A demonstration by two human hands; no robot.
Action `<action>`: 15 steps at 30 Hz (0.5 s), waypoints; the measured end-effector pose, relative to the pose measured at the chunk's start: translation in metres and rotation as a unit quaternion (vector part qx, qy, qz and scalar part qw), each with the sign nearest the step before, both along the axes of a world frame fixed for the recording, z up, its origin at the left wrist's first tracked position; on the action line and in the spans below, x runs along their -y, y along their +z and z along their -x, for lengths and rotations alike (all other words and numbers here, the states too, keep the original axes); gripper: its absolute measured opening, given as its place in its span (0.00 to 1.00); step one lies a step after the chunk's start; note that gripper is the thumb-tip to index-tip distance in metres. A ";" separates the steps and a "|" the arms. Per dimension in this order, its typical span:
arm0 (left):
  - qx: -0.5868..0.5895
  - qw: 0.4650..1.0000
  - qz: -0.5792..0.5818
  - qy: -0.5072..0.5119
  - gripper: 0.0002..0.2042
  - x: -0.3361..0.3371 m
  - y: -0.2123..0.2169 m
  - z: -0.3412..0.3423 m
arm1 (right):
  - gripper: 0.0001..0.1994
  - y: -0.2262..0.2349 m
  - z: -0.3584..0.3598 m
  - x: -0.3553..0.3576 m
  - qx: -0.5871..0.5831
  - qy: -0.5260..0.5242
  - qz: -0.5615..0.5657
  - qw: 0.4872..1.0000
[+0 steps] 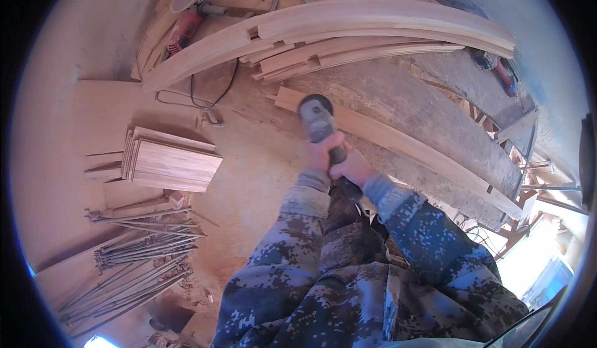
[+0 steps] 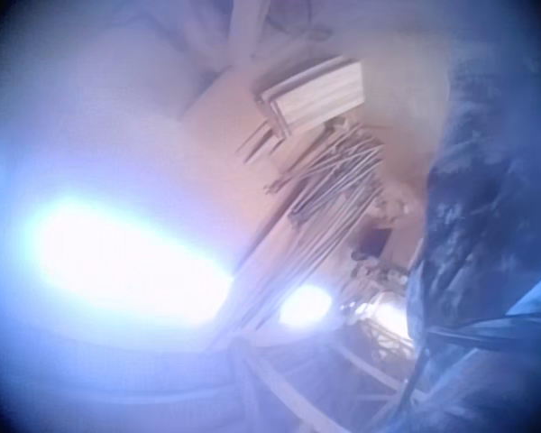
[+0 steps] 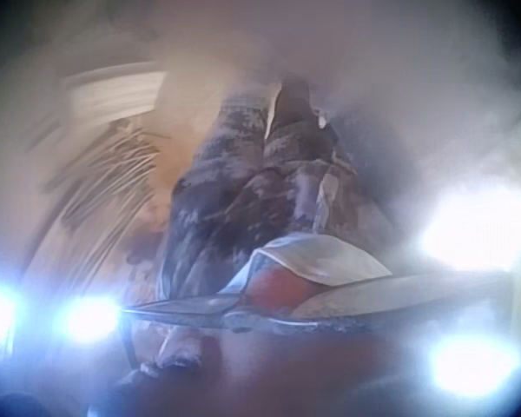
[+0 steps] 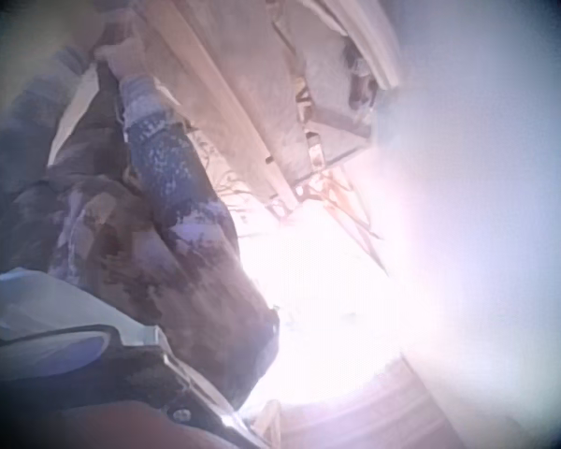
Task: The person uses an angle grinder to smooth the surface of a wooden plank. They hold the plank with one hand and guide the grinder along its length with the other, repeatedly moving the tool back and forth to remove material and create a smoother finish.
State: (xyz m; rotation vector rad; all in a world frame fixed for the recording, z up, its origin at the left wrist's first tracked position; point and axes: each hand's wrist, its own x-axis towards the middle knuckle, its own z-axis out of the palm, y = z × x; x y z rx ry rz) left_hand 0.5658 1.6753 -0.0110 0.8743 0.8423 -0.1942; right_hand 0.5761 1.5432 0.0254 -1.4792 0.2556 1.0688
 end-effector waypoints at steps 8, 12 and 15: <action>-0.016 0.997 0.070 -0.005 0.10 -0.104 0.002 -0.025 | 0.43 0.007 -0.035 -0.102 -0.036 0.012 -0.005 0.999; -0.008 0.997 0.052 -0.056 0.11 -0.090 0.011 -0.030 | 0.40 0.014 -0.030 -0.089 -0.046 -0.041 -0.027 0.998; 0.012 0.996 0.034 -0.079 0.12 -0.068 0.016 -0.026 | 0.40 0.014 -0.019 -0.069 -0.042 -0.062 -0.019 0.997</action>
